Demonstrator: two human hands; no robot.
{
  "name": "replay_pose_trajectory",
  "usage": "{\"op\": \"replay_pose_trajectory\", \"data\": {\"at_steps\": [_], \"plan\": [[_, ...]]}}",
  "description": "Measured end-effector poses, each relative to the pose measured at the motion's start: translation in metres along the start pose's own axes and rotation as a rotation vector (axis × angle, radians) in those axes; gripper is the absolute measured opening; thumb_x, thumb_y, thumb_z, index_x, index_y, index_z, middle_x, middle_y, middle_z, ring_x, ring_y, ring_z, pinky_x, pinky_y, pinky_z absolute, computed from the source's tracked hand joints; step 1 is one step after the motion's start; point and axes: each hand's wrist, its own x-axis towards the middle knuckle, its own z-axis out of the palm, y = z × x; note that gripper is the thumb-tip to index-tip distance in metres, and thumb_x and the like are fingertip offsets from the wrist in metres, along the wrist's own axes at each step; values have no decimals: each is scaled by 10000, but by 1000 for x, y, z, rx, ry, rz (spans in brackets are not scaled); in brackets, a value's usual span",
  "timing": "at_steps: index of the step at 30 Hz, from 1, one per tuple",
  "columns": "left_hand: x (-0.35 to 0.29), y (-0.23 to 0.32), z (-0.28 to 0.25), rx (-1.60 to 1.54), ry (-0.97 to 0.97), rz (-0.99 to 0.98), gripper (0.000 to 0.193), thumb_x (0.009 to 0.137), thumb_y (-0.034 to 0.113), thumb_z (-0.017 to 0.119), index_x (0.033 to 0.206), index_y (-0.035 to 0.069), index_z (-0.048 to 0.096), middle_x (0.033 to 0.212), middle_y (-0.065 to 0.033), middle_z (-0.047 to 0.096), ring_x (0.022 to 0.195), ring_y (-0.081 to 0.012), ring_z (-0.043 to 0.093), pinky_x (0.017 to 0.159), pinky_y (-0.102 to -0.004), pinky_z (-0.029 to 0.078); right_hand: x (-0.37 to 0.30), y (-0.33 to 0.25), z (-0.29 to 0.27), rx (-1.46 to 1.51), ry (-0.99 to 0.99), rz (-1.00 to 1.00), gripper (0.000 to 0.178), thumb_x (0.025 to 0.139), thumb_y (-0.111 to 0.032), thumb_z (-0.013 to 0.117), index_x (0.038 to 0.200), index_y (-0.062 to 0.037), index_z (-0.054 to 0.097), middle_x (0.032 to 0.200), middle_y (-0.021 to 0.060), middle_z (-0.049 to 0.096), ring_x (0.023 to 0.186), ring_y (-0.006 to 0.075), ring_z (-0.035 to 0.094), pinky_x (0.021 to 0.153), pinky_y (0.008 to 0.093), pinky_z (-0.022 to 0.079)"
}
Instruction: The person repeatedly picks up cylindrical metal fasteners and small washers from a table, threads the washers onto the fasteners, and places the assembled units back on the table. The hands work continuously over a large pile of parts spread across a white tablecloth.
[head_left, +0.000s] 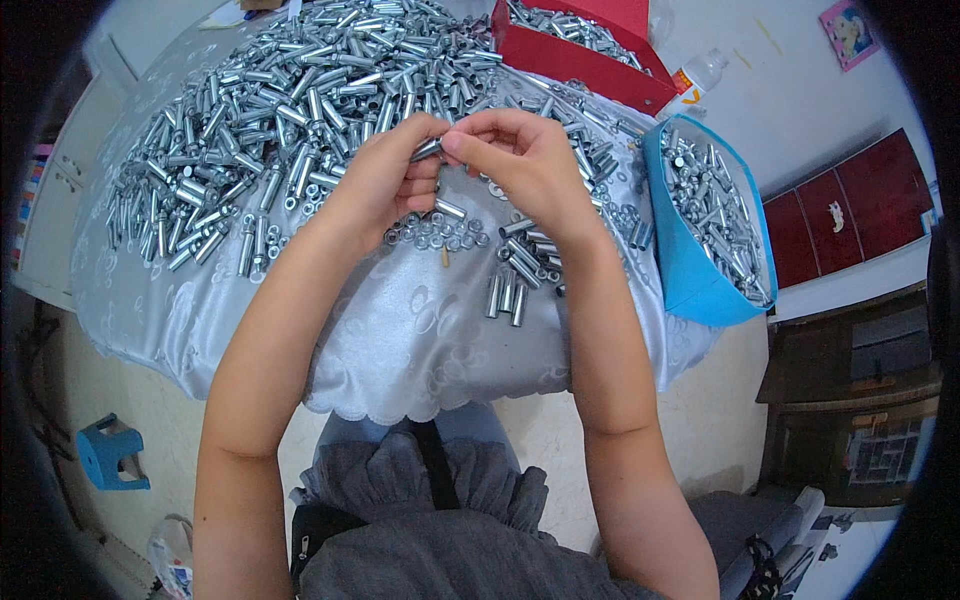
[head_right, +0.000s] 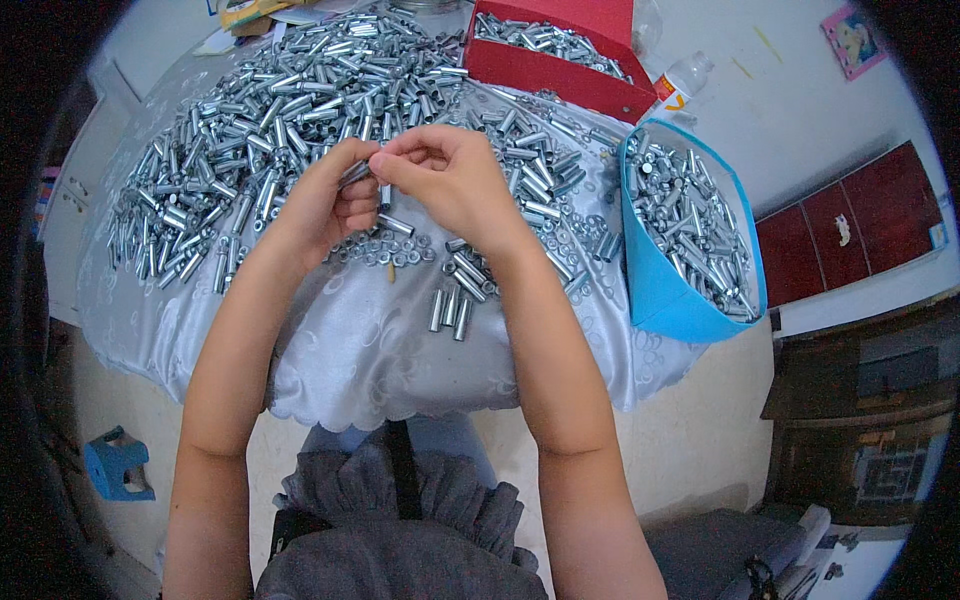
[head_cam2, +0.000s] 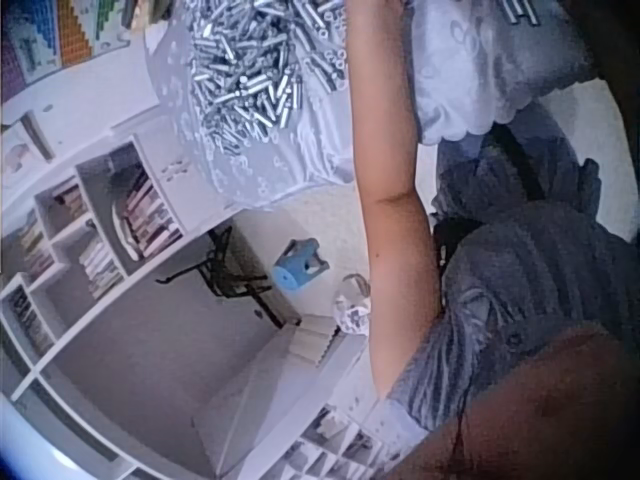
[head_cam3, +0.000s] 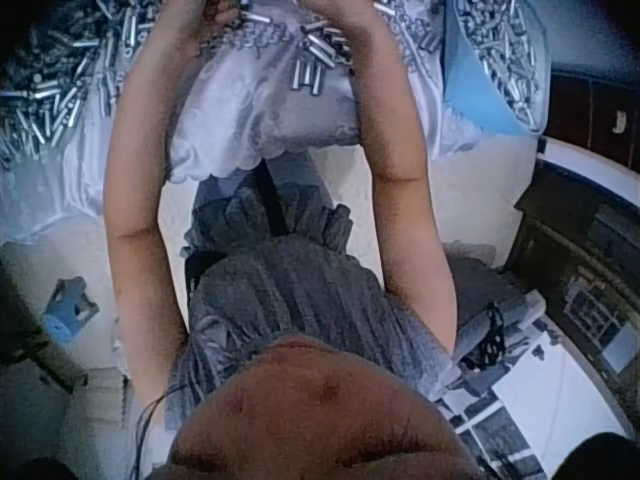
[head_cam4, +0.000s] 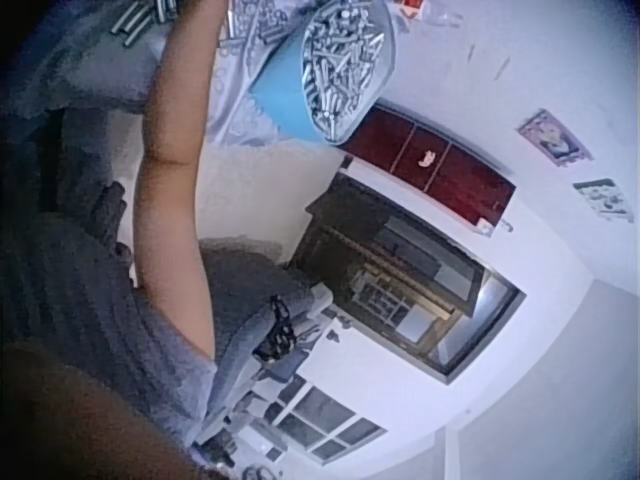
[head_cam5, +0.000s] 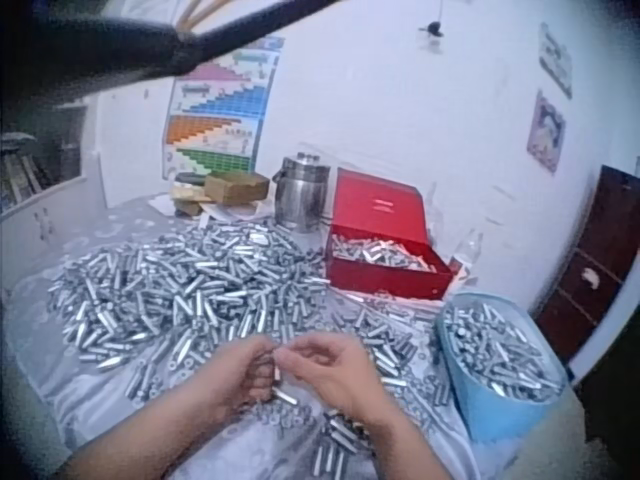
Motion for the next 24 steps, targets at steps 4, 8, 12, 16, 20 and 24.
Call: {"op": "replay_pose_trajectory", "data": {"at_steps": [4, 8, 12, 16, 20, 24], "plan": [[0, 0, 4, -39, 54, -9, 209, 831, 277, 491, 686, 131, 451, 521, 87, 240, 426, -38, 205, 399, -199, 198, 0, 2, 1, -16, -5, -61, 228, 768, -154, 672, 927, 4, 630, 775, 24, 619, 681, 60, 549, 603, 193, 440], [-1, 1, 4, -76, 20, -9, 217, 832, 266, 491, 689, 106, 455, 519, 85, 240, 428, -39, 204, 396, -200, 197, -2, -10, -6, -71, 4, -2, 233, 763, -194, 673, 888, 0, 636, 750, 30, 619, 629, 65, 539, 567, 192, 431], [0, 0, 5, -48, 46, -23, 222, 829, 263, 494, 698, 84, 475, 516, 84, 237, 430, -40, 207, 395, -203, 197, -2, -5, -19, -388, 153, 9, 285, 720, -278, 690, 792, -4, 653, 685, 82, 621, 580, 136, 559, 554, 248, 446], [2, -2, 2, -50, 57, -26, 230, 832, 265, 488, 696, 80, 487, 513, 85, 235, 429, -42, 205, 395, -205, 195, -4, -2, -22, -845, 150, 122, 289, 683, -308, 686, 740, -25, 658, 673, 131, 619, 632, 258, 606, 601, 347, 475], [4, -3, 0, -74, 48, -33, 231, 831, 263, 485, 688, 83, 484, 511, 85, 231, 429, -42, 204, 396, -204, 194, -7, 6, -20, -1033, 95, 143, 294, 672, -306, 693, 767, -30, 662, 684, 125, 613, 649, 257, 604, 614, 338, 469], [3, -2, -1, -80, 43, -35, 226, 827, 264, 488, 692, 82, 483, 509, 84, 225, 426, -41, 201, 396, -203, 194, -7, 8, -12, -1080, 90, 157, 239, 657, -275, 702, 731, -54, 652, 741, 132, 631, 714, 282, 614, 645, 368, 478]]}}
